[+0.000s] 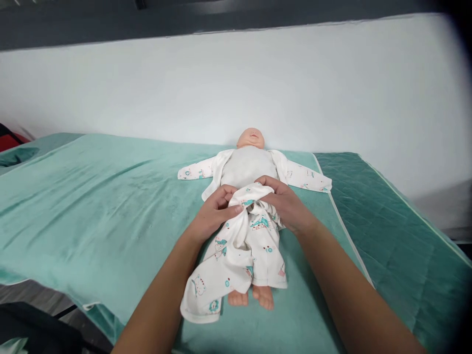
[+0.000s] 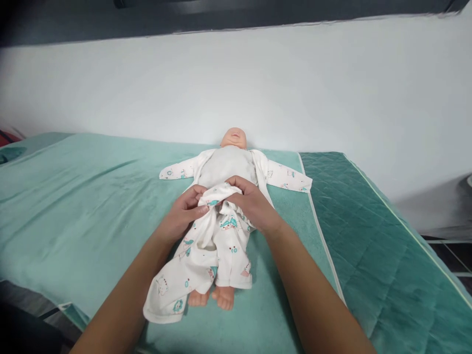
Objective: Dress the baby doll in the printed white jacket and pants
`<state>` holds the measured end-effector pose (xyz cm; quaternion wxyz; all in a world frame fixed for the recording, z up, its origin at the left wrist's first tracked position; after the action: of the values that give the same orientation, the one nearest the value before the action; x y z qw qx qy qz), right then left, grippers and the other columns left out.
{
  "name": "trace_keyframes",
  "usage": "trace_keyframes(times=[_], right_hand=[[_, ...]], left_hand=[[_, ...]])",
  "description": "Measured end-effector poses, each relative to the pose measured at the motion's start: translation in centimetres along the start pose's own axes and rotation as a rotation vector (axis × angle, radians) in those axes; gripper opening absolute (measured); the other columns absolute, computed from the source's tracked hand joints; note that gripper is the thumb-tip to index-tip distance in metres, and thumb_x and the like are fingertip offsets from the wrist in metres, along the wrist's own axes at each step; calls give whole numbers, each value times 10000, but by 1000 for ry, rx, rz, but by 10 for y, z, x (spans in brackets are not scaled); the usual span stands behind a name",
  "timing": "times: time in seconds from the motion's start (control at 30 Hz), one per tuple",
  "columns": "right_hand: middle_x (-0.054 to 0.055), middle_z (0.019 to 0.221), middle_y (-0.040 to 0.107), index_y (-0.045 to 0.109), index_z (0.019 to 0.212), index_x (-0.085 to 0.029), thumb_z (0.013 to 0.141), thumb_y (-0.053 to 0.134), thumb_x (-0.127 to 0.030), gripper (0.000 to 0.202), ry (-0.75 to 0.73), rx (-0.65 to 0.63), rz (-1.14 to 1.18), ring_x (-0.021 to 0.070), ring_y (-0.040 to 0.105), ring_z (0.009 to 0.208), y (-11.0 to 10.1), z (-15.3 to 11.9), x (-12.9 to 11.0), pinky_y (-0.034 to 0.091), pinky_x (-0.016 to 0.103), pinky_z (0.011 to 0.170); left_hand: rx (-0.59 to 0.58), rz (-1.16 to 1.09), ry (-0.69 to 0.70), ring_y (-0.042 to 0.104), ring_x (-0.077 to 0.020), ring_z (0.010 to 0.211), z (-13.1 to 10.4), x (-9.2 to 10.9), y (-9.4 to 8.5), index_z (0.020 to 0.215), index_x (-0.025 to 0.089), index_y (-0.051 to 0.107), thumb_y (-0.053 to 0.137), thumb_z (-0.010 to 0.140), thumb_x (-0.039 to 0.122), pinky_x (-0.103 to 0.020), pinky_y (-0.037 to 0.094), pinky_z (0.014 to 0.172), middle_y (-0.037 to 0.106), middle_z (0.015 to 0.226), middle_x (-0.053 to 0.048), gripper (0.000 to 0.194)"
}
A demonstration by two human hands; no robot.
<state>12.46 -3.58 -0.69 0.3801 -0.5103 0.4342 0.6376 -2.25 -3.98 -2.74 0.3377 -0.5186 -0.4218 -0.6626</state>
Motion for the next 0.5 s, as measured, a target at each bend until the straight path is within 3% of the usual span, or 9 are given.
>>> trace_keyframes(times=[0.13,0.33,0.5], right_hand=[[-32,757,634,580,842,-214,807,680,-261,116,8,-22,-69,125,549,699,3,-1,-1,409,250,663],[-56,764,517,565,887,-222,783,706,-278,183,73,-141,-271,103,460,674,14,-6,-5,351,228,600],[-43,769,573,552,851,-224,809,628,-262,94,35,-52,-208,133,512,727,12,-4,-5,387,256,672]], left_hand=[[-31,-73,8,599,-126,731,1,-1,-1,978,191,580,754,787,307,-225,434,668,659,858,-12,283],[24,-78,57,521,-81,623,4,-5,-7,939,197,580,716,823,288,-194,390,595,594,756,35,201],[-3,102,46,597,-139,866,3,-1,-1,1053,214,587,727,812,313,-239,445,757,653,1016,-22,296]])
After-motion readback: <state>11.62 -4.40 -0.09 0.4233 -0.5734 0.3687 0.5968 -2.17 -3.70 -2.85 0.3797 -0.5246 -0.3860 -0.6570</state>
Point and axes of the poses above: each hand's wrist, its own z-axis towards the middle knuckle, its own y-axis out of the palm, x = y × z, the point moved 7 cm from there along z, towards the middle knuckle
